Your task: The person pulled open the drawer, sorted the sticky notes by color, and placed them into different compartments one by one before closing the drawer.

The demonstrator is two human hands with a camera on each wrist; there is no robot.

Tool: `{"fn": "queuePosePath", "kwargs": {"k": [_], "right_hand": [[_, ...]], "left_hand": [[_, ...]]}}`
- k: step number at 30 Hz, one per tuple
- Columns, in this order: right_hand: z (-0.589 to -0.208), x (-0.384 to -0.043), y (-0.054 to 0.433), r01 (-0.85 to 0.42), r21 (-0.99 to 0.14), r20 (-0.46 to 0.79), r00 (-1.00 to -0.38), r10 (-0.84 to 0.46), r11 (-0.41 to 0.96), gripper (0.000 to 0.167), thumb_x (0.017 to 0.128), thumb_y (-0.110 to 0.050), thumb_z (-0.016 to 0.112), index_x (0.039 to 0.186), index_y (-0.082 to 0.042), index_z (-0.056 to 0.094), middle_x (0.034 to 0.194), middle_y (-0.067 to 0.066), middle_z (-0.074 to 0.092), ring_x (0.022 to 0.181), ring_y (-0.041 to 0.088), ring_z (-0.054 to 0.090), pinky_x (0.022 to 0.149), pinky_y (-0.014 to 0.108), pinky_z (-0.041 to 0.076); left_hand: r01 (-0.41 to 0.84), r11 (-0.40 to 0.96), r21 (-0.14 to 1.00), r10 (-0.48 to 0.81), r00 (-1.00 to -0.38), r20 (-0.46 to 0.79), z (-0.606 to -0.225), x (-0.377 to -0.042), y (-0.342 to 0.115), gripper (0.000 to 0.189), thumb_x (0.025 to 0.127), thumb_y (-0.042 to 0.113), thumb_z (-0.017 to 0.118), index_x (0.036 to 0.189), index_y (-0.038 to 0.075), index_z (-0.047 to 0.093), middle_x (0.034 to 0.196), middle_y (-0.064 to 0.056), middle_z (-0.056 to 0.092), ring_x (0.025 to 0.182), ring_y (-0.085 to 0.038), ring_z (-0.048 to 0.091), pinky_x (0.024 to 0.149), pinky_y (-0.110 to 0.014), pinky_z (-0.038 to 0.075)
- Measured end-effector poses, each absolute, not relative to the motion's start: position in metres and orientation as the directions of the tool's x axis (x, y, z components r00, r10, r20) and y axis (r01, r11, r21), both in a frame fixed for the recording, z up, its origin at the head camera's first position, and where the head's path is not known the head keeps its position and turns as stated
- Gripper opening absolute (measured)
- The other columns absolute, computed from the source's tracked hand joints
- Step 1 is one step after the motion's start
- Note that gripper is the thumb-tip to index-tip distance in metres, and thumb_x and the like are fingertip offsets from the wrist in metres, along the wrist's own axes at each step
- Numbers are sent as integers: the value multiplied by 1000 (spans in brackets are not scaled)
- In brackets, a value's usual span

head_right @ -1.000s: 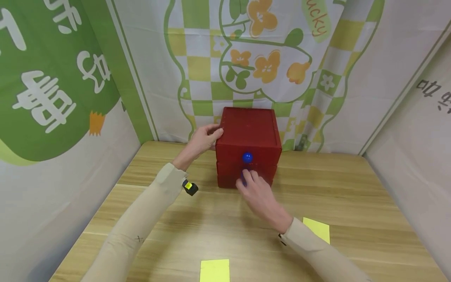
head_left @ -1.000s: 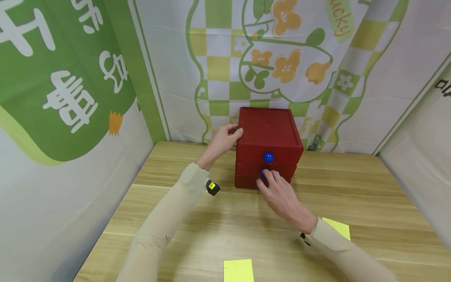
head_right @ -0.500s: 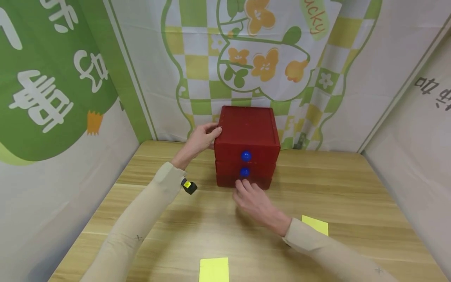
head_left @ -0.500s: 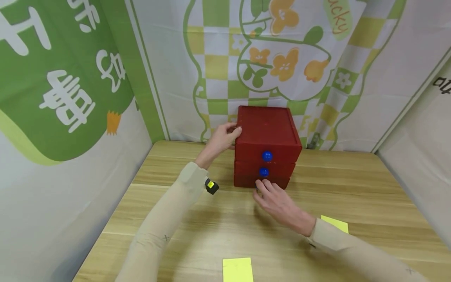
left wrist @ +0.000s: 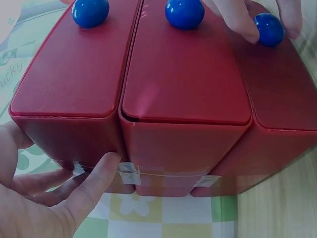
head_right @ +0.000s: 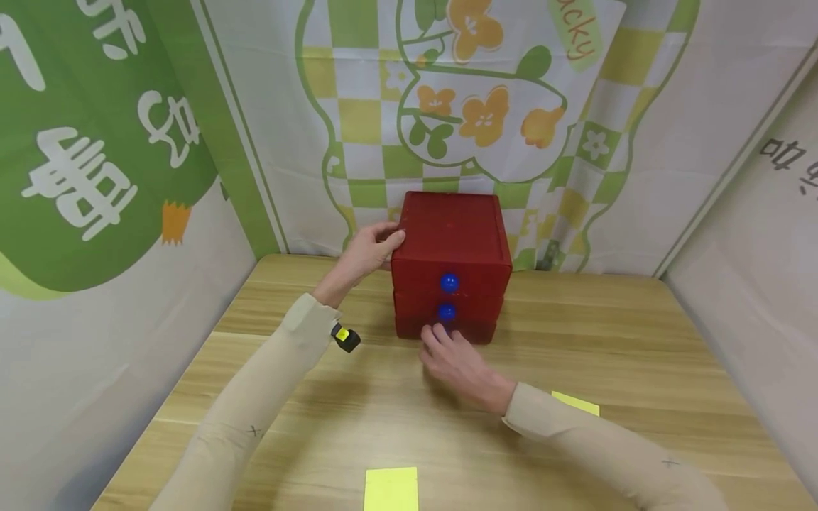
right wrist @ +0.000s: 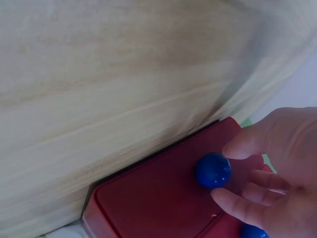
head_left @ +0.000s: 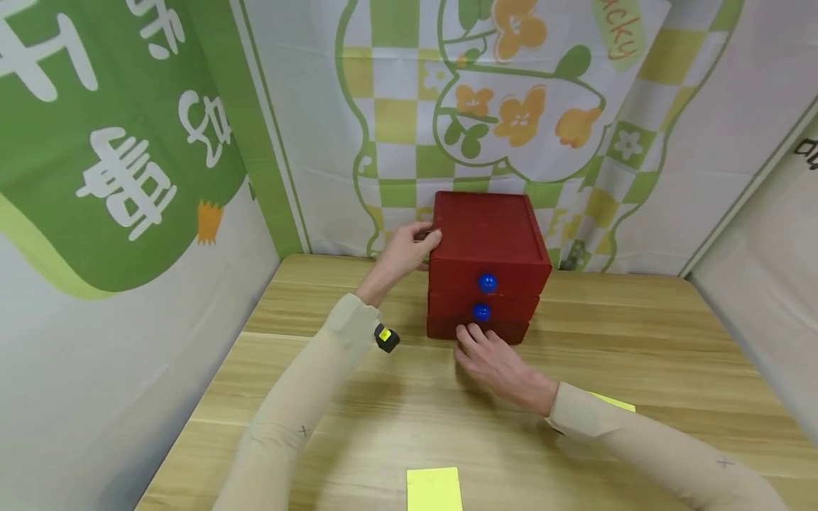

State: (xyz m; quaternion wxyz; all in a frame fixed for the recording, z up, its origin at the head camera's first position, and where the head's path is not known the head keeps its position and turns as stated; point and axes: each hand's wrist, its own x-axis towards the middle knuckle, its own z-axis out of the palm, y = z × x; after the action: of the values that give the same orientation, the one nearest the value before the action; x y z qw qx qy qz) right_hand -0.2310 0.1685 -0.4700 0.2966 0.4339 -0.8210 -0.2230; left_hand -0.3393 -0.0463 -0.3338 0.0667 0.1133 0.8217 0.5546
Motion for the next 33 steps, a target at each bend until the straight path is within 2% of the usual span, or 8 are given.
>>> {"fn": "queuePosePath", "kwargs": {"k": [3, 9, 13, 18, 22, 28, 33], "right_hand": [[-471, -234, 166, -582, 615, 285, -464, -839, 532, 14, 93, -5, 57, 103, -9, 67, 118, 16, 54, 96, 29, 51, 54, 27, 46], [-472, -238, 163, -555, 638, 267, -490, -830, 534, 8, 92, -10, 66, 100, -12, 66, 118, 14, 53, 94, 28, 50, 53, 28, 47], [-474, -239, 162, -544, 648, 254, -506, -824, 534, 8, 92, -12, 68, 100, -13, 67, 116, 14, 53, 93, 27, 49, 54, 27, 47], [-478, -243, 162, -555, 630, 275, -495, -824, 543, 5, 91, -10, 69, 95, -12, 67, 111, 13, 54, 90, 26, 49, 55, 27, 48], [-479, -245, 162, -552, 625, 296, -487, -822, 552, 4, 88, -9, 70, 89, -12, 67, 106, 11, 54, 88, 25, 49, 54, 27, 48], [-481, -247, 162, -544, 632, 278, -505, -817, 551, 6, 87, -10, 72, 91, -13, 68, 104, 10, 53, 89, 25, 49, 56, 26, 49], [-484, -247, 162, -539, 631, 284, -509, -813, 558, 6, 87, -9, 71, 90, -13, 68, 104, 10, 52, 90, 25, 50, 57, 26, 50]], "left_hand": [[112, 354, 928, 262, -965, 17, -334, -340, -46, 60, 100, 41, 55, 149, 12, 41, 143, -13, 52, 121, -25, 59, 82, -39, 61], [117, 346, 931, 264, -964, 23, -334, -341, -46, 59, 100, 40, 55, 149, 11, 41, 142, -13, 53, 121, -25, 59, 82, -39, 61], [118, 339, 933, 273, -962, 22, -335, -341, -46, 59, 100, 40, 55, 149, 10, 41, 142, -14, 53, 122, -26, 58, 82, -39, 61], [119, 341, 932, 272, -962, 23, -337, -342, -47, 59, 100, 40, 54, 149, 10, 41, 142, -14, 53, 122, -26, 58, 81, -37, 61], [116, 340, 933, 271, -962, 21, -336, -342, -47, 60, 100, 40, 54, 150, 10, 40, 143, -14, 52, 122, -27, 58, 84, -41, 61], [110, 337, 935, 278, -960, 13, -335, -341, -47, 60, 100, 40, 54, 150, 10, 39, 144, -15, 51, 122, -27, 58, 89, -45, 59], [114, 359, 926, 278, -961, 11, -334, -340, -47, 60, 100, 41, 53, 151, 12, 39, 143, -13, 51, 121, -26, 59, 85, -41, 60]]}}
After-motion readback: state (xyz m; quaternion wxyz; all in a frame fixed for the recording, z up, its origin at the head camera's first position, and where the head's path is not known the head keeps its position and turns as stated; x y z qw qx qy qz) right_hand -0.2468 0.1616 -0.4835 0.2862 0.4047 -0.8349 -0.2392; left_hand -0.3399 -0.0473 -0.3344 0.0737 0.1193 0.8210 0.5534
